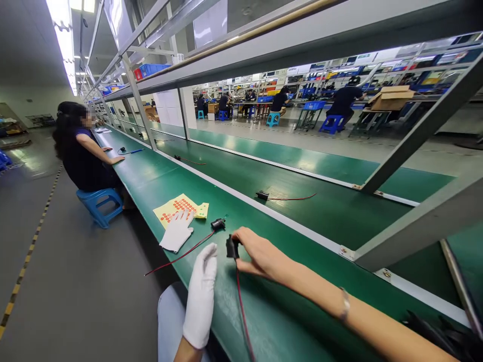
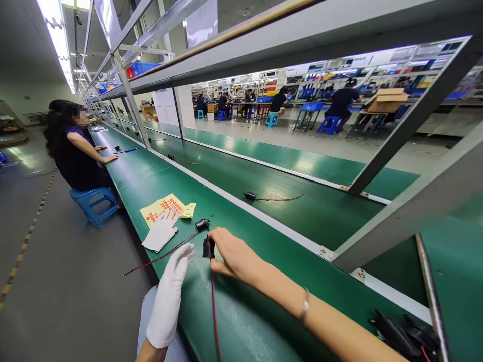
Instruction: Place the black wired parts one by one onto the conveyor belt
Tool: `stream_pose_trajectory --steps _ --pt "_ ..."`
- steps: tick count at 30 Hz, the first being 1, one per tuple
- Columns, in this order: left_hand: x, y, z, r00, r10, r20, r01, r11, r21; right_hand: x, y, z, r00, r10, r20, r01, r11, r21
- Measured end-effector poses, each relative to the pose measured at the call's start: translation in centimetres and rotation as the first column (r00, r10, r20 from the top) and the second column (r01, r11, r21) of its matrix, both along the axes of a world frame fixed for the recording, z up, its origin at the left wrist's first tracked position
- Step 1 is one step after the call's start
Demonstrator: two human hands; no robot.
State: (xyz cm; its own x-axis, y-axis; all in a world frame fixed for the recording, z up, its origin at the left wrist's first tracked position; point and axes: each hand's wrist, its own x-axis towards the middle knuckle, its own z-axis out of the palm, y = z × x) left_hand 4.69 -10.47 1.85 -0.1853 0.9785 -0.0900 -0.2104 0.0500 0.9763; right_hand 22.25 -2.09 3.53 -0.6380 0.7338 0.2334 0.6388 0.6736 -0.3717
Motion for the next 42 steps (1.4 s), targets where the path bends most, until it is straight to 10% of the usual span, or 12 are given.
stream_pose_trajectory --steps 6,15,21,26,32,37,42 --pt "3.6 -1.7 1.7 0.779 -0.623 0.075 0.614 0.781 0.113 5.0 -9.0 2.5 0.978 0.104 -0.179 -0.082 0.988 0.130" --pt "6.5 -3.6 0.3 0.648 -0.759 0.067 0.752 0.651 0.106 8.9 -14.9 4.4 0.974 0.057 -0.219 0.007 0.960 0.280" --pt "8.0 -4.7 1.2 0.588 -0.753 0.295 0.777 0.628 0.052 9.3 -15.0 3.9 0.932 -0.143 -0.334 0.107 0.986 -0.125" --pt "9.6 -5.1 -0.5 0.396 -0.608 0.688 0.820 0.571 0.032 9.0 -14.2 3.3 0.781 -0.452 -0.430 0.062 0.742 -0.667" --pt "10.2 -5.3 -1.5 0.294 -0.448 0.844 0.847 0.531 -0.013 8.5 -13.6 2.1 0.609 -0.571 -0.550 -0.214 0.550 -0.808" --pt "10.3 -5.5 -1.2 0.383 -0.442 0.811 0.795 0.604 -0.046 8.7 -14.0 1.8 0.622 -0.541 -0.566 -0.166 0.615 -0.771" --pt "9.1 -5.5 1.1 0.742 -0.597 0.306 0.644 0.762 -0.073 10.0 -14.7 2.3 0.768 -0.336 -0.545 0.021 0.864 -0.502"
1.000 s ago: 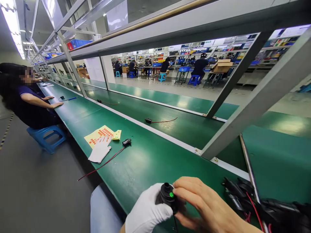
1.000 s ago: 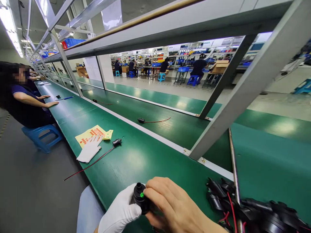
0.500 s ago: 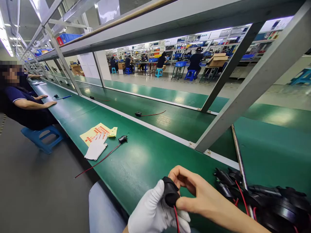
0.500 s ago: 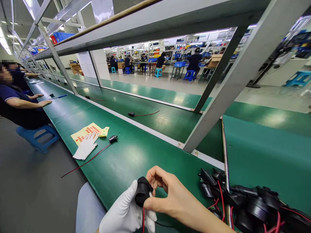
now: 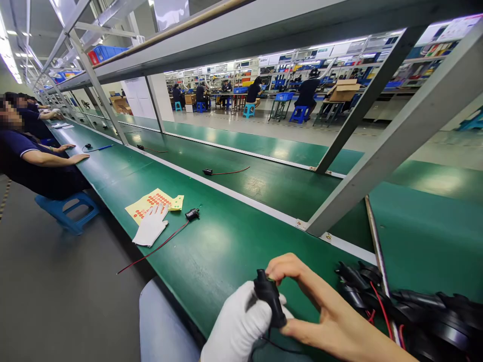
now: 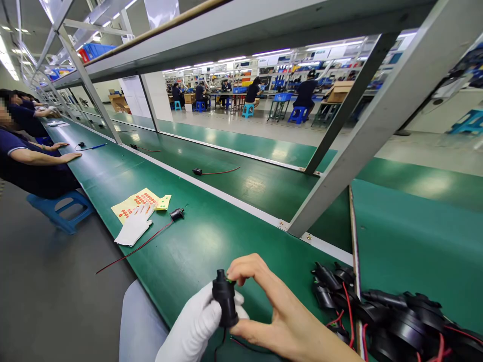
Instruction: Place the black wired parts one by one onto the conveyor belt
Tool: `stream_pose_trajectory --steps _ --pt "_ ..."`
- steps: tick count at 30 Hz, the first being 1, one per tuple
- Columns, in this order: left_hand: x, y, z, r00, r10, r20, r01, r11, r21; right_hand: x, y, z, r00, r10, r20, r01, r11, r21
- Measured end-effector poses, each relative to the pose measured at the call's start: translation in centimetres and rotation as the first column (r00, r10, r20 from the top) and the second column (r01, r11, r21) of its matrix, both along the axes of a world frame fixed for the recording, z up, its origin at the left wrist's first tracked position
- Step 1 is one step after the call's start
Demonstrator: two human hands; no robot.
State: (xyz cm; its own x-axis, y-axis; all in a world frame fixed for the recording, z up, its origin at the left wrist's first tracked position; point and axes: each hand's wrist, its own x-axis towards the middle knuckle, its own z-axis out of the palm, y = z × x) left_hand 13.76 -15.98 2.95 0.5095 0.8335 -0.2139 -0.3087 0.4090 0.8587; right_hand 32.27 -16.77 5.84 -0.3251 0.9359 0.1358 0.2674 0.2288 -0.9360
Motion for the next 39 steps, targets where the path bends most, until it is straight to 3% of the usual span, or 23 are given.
stream_pose_trajectory --steps 2,4,6,9,12,15,17,19,21,23,25,26,28,30,31,32,34,36,39 --pt "-0.6 0.1 0.7 0.955 0.136 -0.265 -0.073 0.970 0.233 0.5 -0.4 0.2 0.998 0.011 0.060 -0.016 0.996 0.091" --pt "-0.9 0.1 0.8 0.882 0.287 -0.373 -0.111 0.896 0.429 0.6 -0.8 0.5 0.996 -0.027 0.086 0.014 0.990 0.139" --pt "-1.0 0.1 0.6 0.865 0.359 -0.351 -0.094 0.802 0.590 0.3 -1.2 0.8 0.991 -0.062 0.116 0.038 0.979 0.199" --pt "-1.0 0.2 0.1 0.876 0.414 -0.246 -0.065 0.608 0.792 -0.5 -1.5 1.3 0.984 -0.074 0.163 0.022 0.953 0.302" --pt "-0.9 0.3 0.0 0.856 0.469 -0.219 -0.023 0.457 0.889 -0.9 -1.5 1.2 0.985 -0.048 0.168 -0.009 0.946 0.325" --pt "-0.9 0.3 0.0 0.782 0.589 -0.204 -0.015 0.345 0.939 -0.5 -1.3 0.3 0.996 -0.042 0.072 0.029 0.985 0.167" --pt "-1.0 0.3 0.0 0.713 0.685 -0.146 -0.020 0.229 0.973 0.0 -1.0 -0.5 0.996 -0.046 -0.080 0.044 0.999 -0.026" --pt "-1.1 0.3 0.0 0.660 0.745 -0.098 0.008 0.123 0.992 0.4 -0.7 -1.1 0.970 -0.055 -0.236 0.008 0.981 -0.194" --pt "-1.1 0.3 0.0 0.639 0.764 -0.092 0.040 0.087 0.995 0.5 -0.3 -1.4 0.944 -0.059 -0.326 -0.041 0.955 -0.293" --pt "-1.1 0.2 -0.2 0.645 0.757 -0.105 0.028 0.114 0.993 0.3 -0.1 -1.5 0.929 -0.067 -0.363 -0.066 0.937 -0.343" --pt "-1.0 -0.1 -0.4 0.675 0.722 -0.148 -0.029 0.227 0.973 -0.1 0.1 -1.5 0.919 -0.082 -0.386 -0.074 0.925 -0.372" --pt "-0.9 -0.2 -0.5 0.697 0.691 -0.192 -0.068 0.330 0.941 -0.3 0.1 -1.5 0.913 -0.090 -0.397 -0.076 0.921 -0.383" --pt "-0.6 -0.5 -0.6 0.749 0.581 -0.319 -0.147 0.614 0.775 -0.5 0.2 -1.6 0.908 -0.089 -0.409 -0.087 0.917 -0.390" --pt "-0.3 -0.5 -0.6 0.848 0.379 -0.371 -0.189 0.869 0.457 -0.7 0.2 -1.6 0.917 -0.074 -0.392 -0.089 0.920 -0.382" --pt "-0.1 -0.5 -0.6 0.909 0.268 -0.318 -0.179 0.942 0.283 -0.8 0.2 -1.6 0.925 -0.064 -0.374 -0.088 0.922 -0.377" --pt "0.0 -0.4 -0.6 0.963 0.165 -0.214 -0.141 0.982 0.122 -0.9 0.2 -1.4 0.932 -0.058 -0.358 -0.086 0.924 -0.372" --pt "0.2 -0.1 -0.9 0.997 0.037 0.068 -0.029 0.992 -0.120 -1.0 0.3 -1.1 0.938 -0.052 -0.343 -0.081 0.928 -0.363" --pt "0.4 0.1 -1.5 0.955 -0.008 0.296 0.096 0.954 -0.285 -1.2 0.3 -0.6 0.938 -0.061 -0.341 -0.070 0.931 -0.358" --pt "0.4 0.0 -1.9 0.866 0.002 0.499 0.250 0.864 -0.438 -1.5 0.3 0.0 0.943 -0.088 -0.322 -0.045 0.922 -0.384"
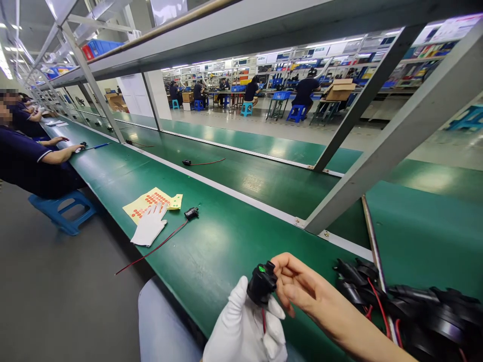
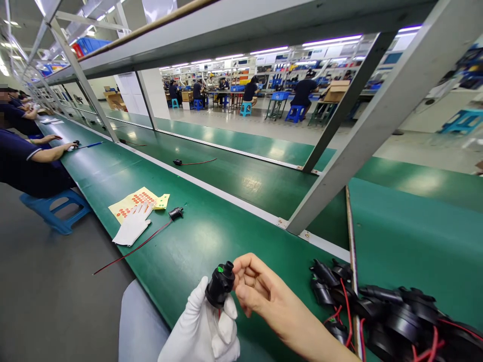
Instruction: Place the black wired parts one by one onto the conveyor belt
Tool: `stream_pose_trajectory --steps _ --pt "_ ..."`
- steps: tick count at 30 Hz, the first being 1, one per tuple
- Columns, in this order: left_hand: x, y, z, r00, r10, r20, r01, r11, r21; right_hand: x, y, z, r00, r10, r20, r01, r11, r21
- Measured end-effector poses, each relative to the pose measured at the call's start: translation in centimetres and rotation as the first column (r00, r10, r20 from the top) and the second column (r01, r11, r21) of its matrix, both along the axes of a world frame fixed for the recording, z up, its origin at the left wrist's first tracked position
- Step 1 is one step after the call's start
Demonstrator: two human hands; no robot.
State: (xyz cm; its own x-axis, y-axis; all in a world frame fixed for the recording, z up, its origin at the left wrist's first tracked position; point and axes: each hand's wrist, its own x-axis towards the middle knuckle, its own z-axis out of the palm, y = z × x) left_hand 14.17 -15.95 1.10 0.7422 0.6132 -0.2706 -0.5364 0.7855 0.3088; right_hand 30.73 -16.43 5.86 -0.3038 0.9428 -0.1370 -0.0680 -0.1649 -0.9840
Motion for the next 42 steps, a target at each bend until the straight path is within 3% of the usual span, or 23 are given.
stream_pose_trajectory --steps 3,6,12,17,21,25,31,36,40,42 --pt "0.1 -0.2 0.4 0.987 -0.036 0.156 0.054 0.992 -0.115 -0.4 0.0 0.4 1.000 0.016 0.007 -0.016 0.999 -0.035" --pt "0.3 -0.5 0.8 0.980 -0.050 0.193 0.078 0.987 -0.143 -0.6 0.0 0.4 0.999 0.041 0.003 -0.041 0.998 -0.041" --pt "0.5 -0.4 -0.4 0.991 0.095 0.097 -0.097 0.995 0.021 -0.5 0.2 0.0 0.998 0.061 0.012 -0.060 0.998 -0.032" --pt "0.2 -0.7 -1.2 0.999 0.047 0.009 -0.047 0.992 0.115 -0.9 0.0 0.0 1.000 0.017 0.023 -0.016 0.999 -0.034" --pt "0.6 -1.1 -1.7 0.994 0.086 -0.074 -0.074 0.986 0.149 -1.7 -0.5 0.1 0.993 -0.070 0.098 0.070 0.998 0.005" --pt "0.9 -1.0 -1.7 0.998 0.058 -0.002 -0.057 0.996 0.067 -2.1 -0.5 0.1 0.976 -0.128 0.176 0.129 0.992 0.006" --pt "0.6 -0.8 -1.1 0.994 0.057 0.096 -0.051 0.997 -0.064 -1.3 -0.2 -0.6 0.987 -0.009 0.162 0.013 1.000 -0.025" --pt "0.7 -0.8 -0.6 0.987 0.056 0.150 -0.042 0.995 -0.095 -1.2 -0.2 -0.9 0.993 -0.023 0.115 0.031 0.997 -0.072" --pt "1.0 -0.5 -1.1 0.969 -0.018 0.247 0.049 0.991 -0.122 -2.0 -0.1 -0.9 0.997 0.034 0.076 -0.033 0.999 -0.015" --pt "1.3 -0.2 -1.5 0.975 0.062 0.216 -0.036 0.992 -0.124 -2.5 0.2 -1.0 0.992 0.036 0.118 -0.042 0.998 0.045"
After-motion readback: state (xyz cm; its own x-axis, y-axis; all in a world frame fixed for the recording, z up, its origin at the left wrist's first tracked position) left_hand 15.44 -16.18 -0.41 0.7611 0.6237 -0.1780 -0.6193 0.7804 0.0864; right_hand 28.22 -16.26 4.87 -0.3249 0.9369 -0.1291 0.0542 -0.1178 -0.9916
